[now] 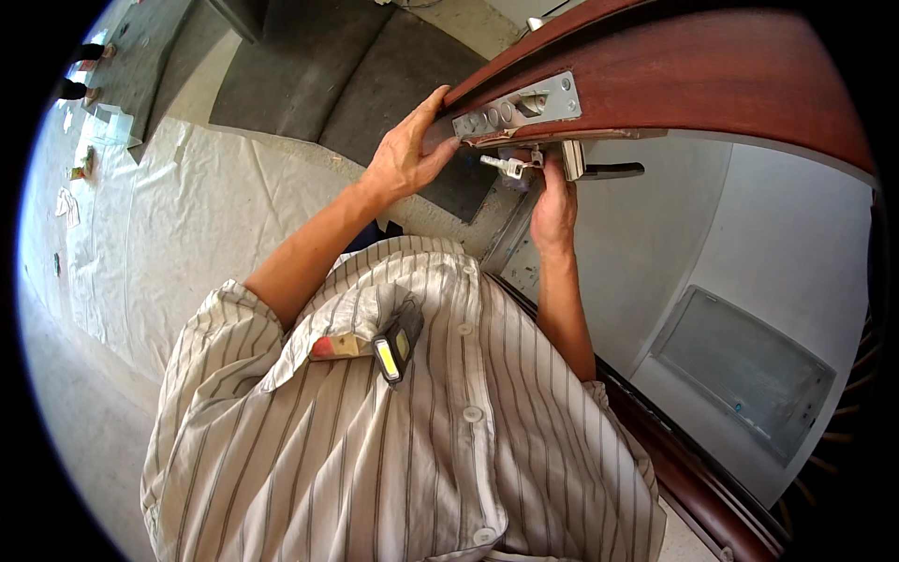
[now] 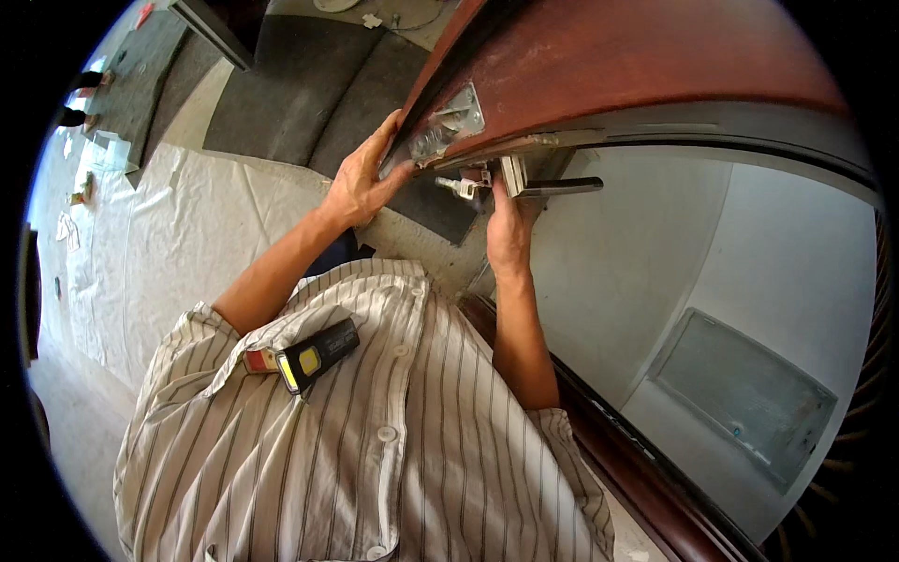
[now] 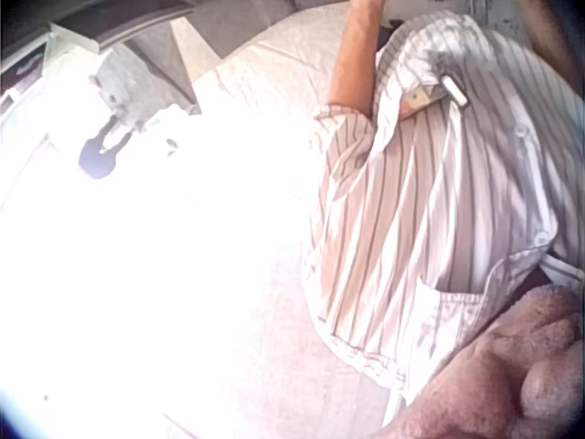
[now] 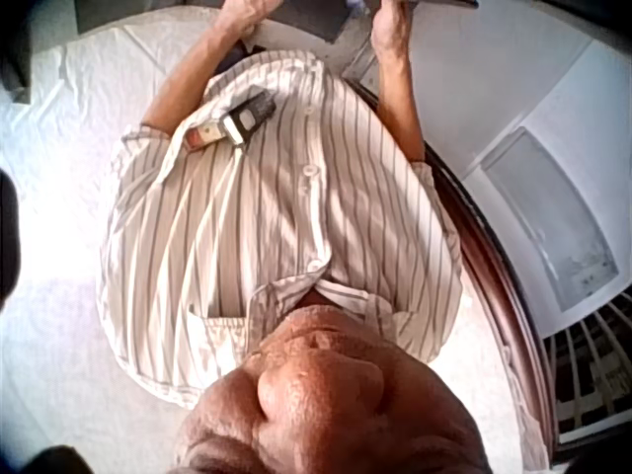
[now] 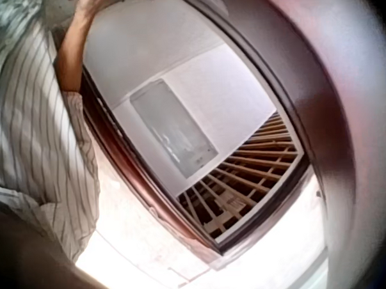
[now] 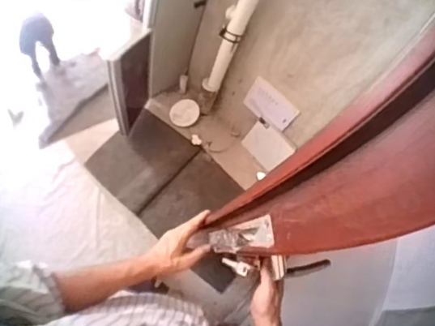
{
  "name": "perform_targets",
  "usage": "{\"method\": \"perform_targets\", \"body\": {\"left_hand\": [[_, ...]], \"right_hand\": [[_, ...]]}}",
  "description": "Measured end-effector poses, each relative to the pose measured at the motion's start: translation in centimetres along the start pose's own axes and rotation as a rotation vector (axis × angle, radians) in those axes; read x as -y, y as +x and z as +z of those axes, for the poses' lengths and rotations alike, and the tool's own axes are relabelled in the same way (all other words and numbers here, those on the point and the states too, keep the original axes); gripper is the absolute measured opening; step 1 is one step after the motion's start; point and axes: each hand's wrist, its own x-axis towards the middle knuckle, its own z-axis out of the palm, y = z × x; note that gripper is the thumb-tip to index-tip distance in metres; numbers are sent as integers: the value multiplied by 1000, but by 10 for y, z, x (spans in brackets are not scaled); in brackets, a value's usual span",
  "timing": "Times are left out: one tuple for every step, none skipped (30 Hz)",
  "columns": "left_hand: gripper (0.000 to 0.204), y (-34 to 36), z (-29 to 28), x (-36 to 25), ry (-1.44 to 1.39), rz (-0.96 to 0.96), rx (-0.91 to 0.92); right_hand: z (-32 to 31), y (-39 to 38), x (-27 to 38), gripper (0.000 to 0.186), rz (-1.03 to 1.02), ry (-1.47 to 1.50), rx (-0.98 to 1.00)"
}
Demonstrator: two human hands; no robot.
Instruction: The person installs a door handle on a wooden door using a cordless drill and a screwdriver. They align the handle mechanism, secure it with screws, and test the handle's operation by turning it and inserting a key into the lock.
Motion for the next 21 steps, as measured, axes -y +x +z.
{"method": "perform_targets", "body": {"left_hand": [[75,1,0,1,3,35,-3],[74,2,-1,2,11,58,-1],[73,2,-2,3,24,69,4],[73,2,-2,4,30,67,9],[73,3,-2,4,40,52,12],[72,2,-2,4,47,34,11],[73,1,-1,4,43,40,-1],[73,2,-1,3,38,49,-19],[74,1,0,3,33,61,-36],[74,1,-1,3,33,57,-23],[73,1,-2,4,33,53,-9],[73,0,-2,4,34,55,-2],[73,0,-2,4,28,31,17],[73,0,-3,5,24,14,27],[73,1,-3,6,19,-3,40],[73,1,-2,6,73,77,-5],[73,3,-1,7,125,159,-55],[73,4,0,7,207,213,-91],[73,4,0,6,153,193,-89],[73,2,1,6,126,146,-65],[74,1,1,5,100,104,-46]], "right_hand": [[2,0,0,34,-33,30,65],[3,-1,1,31,-35,42,87],[5,-2,3,30,-3,117,82],[7,-3,4,28,10,193,74],[10,-3,6,27,18,261,74],[11,-4,9,25,27,250,73],[12,-5,12,23,32,231,75],[13,-5,16,22,36,207,71],[15,-6,19,21,28,148,64],[16,-6,23,20,20,84,49],[18,-6,27,19,25,9,27],[19,-6,30,19,-27,-207,-15],[20,-6,33,19,-70,-433,-63],[21,-6,34,19,-113,-658,-112],[22,-5,34,19,-183,-672,-115],[22,-6,32,20,-252,-689,-122],[20,-4,30,20,-326,-708,-126],[16,-4,27,23,-365,-521,-77],[12,-4,24,26,-226,-372,-53],[7,-4,20,29,-85,-221,-31],[1,-4,18,32,53,-70,-10]]}}
